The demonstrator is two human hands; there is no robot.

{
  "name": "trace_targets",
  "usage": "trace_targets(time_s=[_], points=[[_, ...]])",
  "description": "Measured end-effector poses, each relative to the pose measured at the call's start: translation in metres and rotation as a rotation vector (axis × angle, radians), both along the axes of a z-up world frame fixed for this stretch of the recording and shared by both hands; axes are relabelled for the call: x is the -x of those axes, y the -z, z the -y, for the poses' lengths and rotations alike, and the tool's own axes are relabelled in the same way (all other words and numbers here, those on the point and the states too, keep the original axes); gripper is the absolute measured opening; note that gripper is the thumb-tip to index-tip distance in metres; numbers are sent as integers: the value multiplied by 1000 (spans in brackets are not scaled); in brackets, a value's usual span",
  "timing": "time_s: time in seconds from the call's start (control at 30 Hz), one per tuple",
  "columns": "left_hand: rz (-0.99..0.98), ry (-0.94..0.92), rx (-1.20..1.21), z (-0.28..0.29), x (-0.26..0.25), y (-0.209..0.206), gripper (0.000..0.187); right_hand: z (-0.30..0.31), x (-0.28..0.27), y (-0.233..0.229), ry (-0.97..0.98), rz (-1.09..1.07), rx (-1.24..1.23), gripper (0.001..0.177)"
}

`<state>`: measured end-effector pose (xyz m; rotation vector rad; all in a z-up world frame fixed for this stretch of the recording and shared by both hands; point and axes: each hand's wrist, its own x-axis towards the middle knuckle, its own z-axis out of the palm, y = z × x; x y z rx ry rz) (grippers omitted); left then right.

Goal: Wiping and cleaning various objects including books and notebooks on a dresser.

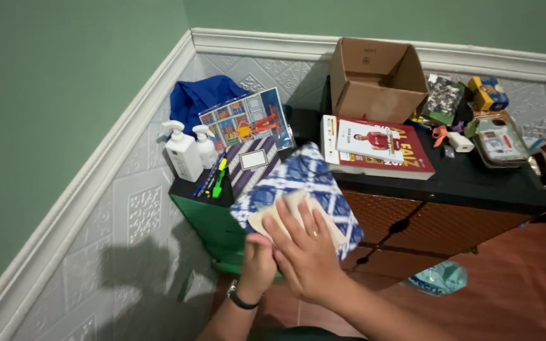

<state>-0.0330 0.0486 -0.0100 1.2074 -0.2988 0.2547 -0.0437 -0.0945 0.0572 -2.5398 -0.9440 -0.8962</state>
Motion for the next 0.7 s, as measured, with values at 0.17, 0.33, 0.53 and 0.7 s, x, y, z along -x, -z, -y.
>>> trace_targets(time_s=[0.17, 0.33, 0.53, 0.7], points=[[437, -432, -669, -15, -23, 101, 47, 21, -34, -13, 47, 28, -72, 55], [-48, -85, -464, 1, -32, 98, 58, 2, -26, -25, 105, 20, -134, 57], [-215, -120, 594, -9, -38, 39, 48, 20, 0, 58, -42, -9, 28, 58], [77, -6, -16, -15, -20, -6, 57, 42, -42, 16, 265, 126, -96, 59]])
